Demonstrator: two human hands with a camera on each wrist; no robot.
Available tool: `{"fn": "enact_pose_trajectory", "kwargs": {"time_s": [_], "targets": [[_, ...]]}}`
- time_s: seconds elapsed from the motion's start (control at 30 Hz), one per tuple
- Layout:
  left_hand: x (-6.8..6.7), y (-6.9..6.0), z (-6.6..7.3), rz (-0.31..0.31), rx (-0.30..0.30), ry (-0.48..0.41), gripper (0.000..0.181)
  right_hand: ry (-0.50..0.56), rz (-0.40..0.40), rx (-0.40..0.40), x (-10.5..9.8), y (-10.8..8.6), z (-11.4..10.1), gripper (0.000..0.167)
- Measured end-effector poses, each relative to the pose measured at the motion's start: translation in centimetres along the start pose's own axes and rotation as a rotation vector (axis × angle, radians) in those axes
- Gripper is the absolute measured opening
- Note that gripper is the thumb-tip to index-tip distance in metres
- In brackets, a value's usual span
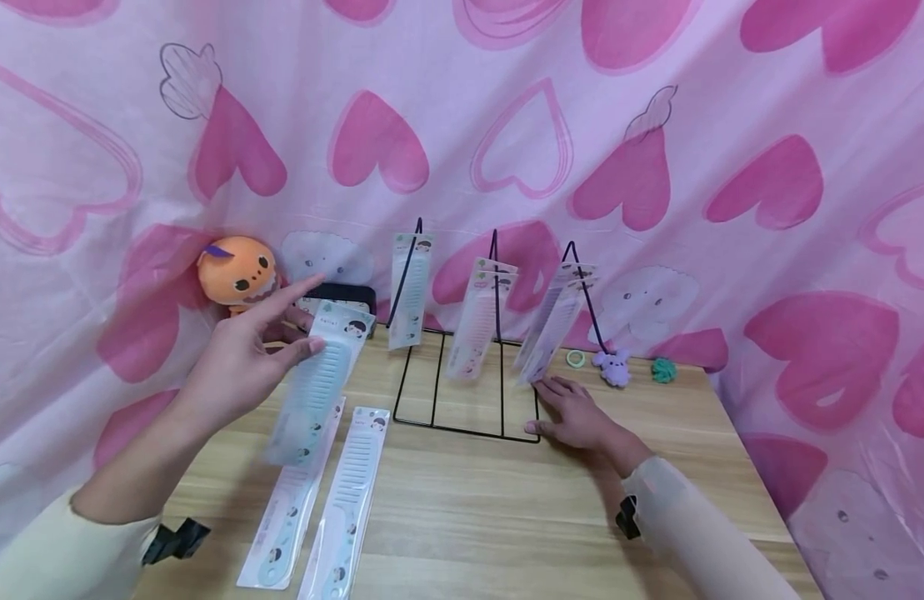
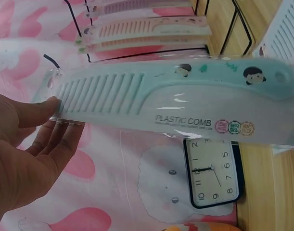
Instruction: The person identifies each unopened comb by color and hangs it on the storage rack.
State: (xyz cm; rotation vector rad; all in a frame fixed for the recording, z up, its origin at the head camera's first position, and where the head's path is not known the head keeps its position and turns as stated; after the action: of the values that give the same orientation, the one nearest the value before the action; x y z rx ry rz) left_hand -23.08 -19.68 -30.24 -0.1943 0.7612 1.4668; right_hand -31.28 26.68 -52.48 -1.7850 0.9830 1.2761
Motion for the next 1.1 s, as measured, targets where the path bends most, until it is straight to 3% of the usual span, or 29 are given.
{"fn": "enact_pose_trajectory", "kwargs": {"time_s": [0.23, 0.4, 0.5, 0.87, 1.1], "targets": [[1.1, 0.1, 0.0, -0.048, -0.081, -0.110, 0.072, 0.016, -0.010, 0.011, -0.1, -0.1, 0.2, 0.094], [2.4, 0.1, -0.2, -0.115, -0.154, -0.257, 0.080, 0.012, -0.009, 0.010, 0.0, -0.2, 0.2, 0.093], [3.1, 0.1, -0.4, -0.131, -0.183, -0.301, 0.084, 0.005, -0.004, 0.006, 0.1, -0.2, 0.1, 0.093], [5.1, 0.5, -0.5, -0.142, -0.188, -0.431, 0.076, 0.005, -0.009, 0.009, 0.1, -0.1, 0.1, 0.094], [5.4, 0.6, -0.6, -0.136, -0.206, -0.469, 0.069, -0.003, -0.004, 0.003, 0.1, 0.0, 0.1, 0.094]]}}
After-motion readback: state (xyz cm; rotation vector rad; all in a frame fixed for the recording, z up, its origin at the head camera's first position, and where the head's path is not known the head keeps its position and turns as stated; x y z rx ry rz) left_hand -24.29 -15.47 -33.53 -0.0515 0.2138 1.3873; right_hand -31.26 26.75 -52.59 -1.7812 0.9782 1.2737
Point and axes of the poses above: each hand's wrist, its own y-axis towards the middle knuckle, its own x-axis out of the palm, z = x × y, the point moved 7 cm from there along y, towards the middle knuckle, and after that the axes turned 5 degrees about -y, right-handed, at the moved point
